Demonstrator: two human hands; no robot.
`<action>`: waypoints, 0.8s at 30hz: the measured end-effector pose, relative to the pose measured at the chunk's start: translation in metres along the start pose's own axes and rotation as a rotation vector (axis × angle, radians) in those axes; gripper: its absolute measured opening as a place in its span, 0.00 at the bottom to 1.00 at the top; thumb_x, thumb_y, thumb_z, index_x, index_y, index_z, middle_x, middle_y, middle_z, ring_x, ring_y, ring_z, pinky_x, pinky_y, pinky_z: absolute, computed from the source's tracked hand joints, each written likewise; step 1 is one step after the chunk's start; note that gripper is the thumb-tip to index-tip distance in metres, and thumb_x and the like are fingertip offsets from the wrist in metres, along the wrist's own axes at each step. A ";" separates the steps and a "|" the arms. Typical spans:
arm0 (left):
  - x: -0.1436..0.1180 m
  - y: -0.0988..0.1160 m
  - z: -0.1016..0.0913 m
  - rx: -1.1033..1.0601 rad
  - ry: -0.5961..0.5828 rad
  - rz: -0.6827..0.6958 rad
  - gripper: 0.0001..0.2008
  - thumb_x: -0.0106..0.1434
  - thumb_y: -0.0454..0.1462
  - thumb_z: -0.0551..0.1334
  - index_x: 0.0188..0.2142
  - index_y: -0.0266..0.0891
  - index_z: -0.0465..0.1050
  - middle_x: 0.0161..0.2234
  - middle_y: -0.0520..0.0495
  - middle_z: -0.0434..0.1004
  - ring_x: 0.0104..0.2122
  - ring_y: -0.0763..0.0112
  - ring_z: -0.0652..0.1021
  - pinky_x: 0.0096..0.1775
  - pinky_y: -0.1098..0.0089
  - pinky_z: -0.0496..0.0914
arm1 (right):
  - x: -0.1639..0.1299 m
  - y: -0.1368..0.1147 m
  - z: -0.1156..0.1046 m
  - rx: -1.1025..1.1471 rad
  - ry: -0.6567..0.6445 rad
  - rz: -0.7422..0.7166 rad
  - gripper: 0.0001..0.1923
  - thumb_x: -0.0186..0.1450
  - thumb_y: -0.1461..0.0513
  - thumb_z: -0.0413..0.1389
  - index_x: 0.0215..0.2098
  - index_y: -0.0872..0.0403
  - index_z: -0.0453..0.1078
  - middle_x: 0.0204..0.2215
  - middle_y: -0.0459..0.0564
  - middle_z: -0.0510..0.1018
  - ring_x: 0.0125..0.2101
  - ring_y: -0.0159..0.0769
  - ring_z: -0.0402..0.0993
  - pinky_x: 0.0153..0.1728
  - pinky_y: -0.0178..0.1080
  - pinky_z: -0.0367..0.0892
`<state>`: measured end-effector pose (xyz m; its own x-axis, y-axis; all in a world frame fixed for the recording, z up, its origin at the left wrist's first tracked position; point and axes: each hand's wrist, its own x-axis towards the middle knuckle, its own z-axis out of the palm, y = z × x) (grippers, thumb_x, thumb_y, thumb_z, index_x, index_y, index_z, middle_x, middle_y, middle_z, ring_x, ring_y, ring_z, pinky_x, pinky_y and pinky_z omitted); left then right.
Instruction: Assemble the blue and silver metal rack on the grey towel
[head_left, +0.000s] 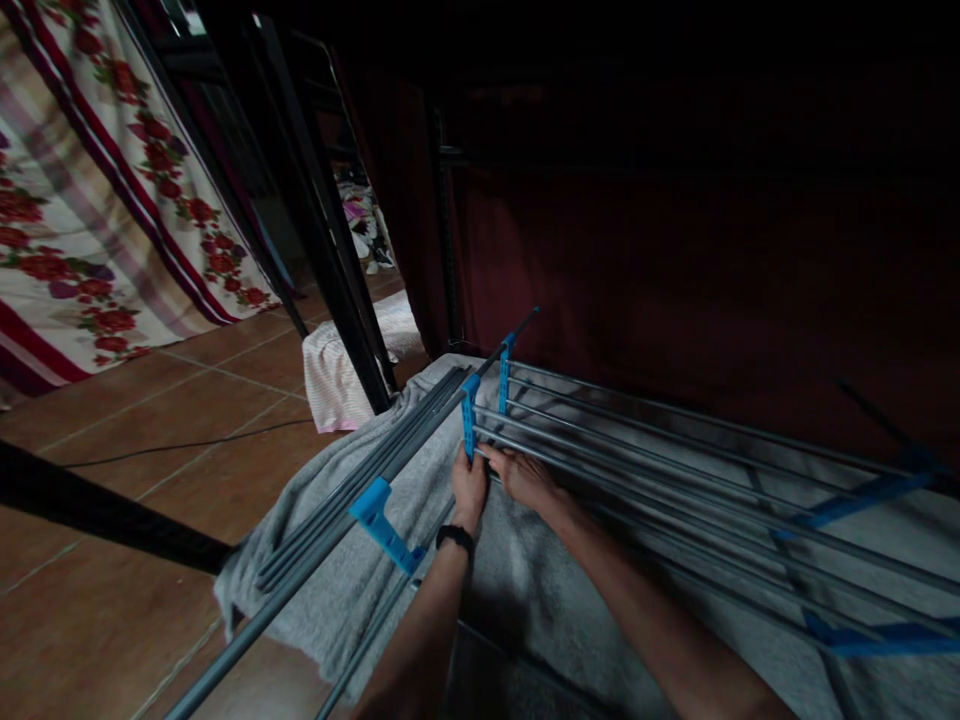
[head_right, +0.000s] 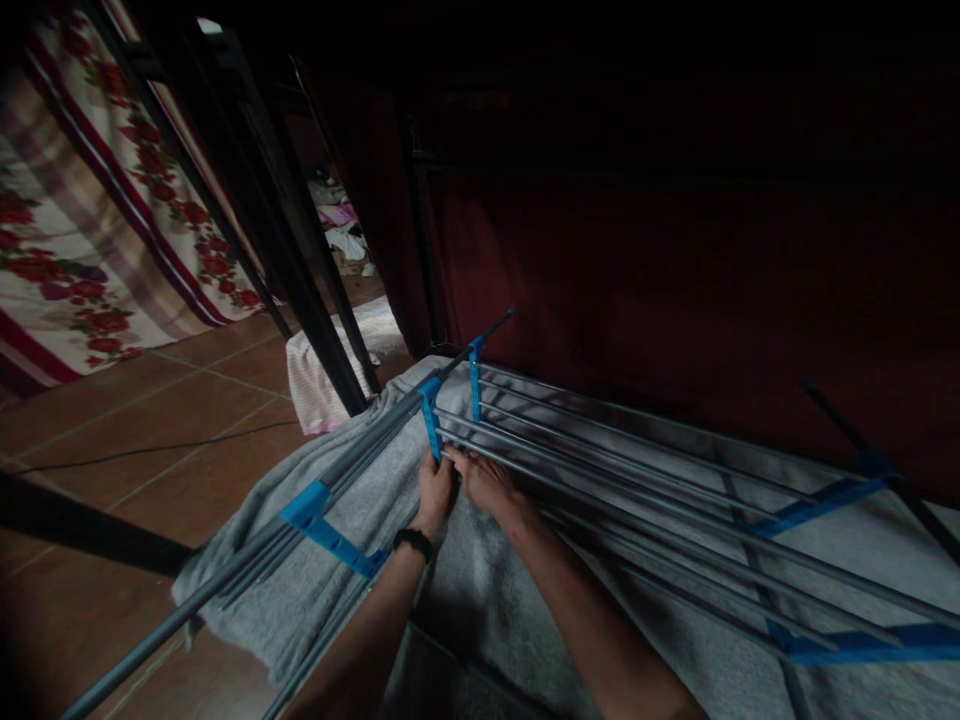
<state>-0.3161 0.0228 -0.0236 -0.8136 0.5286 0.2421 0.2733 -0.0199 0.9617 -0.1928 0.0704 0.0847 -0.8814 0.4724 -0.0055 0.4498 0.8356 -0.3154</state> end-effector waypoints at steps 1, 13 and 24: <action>0.000 0.000 0.000 0.001 0.000 0.000 0.08 0.64 0.39 0.56 0.38 0.39 0.72 0.33 0.47 0.77 0.34 0.65 0.76 0.42 0.66 0.70 | 0.000 0.000 0.000 -0.001 -0.005 -0.001 0.26 0.74 0.60 0.40 0.69 0.43 0.55 0.52 0.51 0.79 0.50 0.40 0.75 0.48 0.38 0.66; 0.002 -0.006 0.003 0.027 0.013 -0.003 0.08 0.63 0.41 0.56 0.34 0.41 0.71 0.31 0.47 0.76 0.32 0.65 0.75 0.39 0.67 0.70 | 0.003 -0.007 -0.005 -0.004 0.008 -0.006 0.23 0.74 0.60 0.39 0.63 0.45 0.63 0.45 0.51 0.81 0.43 0.41 0.76 0.44 0.38 0.66; 0.000 -0.003 0.001 0.048 0.003 0.008 0.09 0.58 0.34 0.55 0.37 0.40 0.71 0.36 0.44 0.79 0.35 0.63 0.77 0.42 0.64 0.71 | 0.018 -0.013 0.005 -0.042 0.096 -0.012 0.16 0.73 0.60 0.43 0.51 0.52 0.69 0.47 0.53 0.78 0.46 0.40 0.73 0.46 0.37 0.64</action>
<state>-0.3162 0.0239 -0.0267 -0.8127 0.5261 0.2507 0.3042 0.0160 0.9525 -0.2159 0.0664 0.0837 -0.8695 0.4856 0.0898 0.4470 0.8512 -0.2751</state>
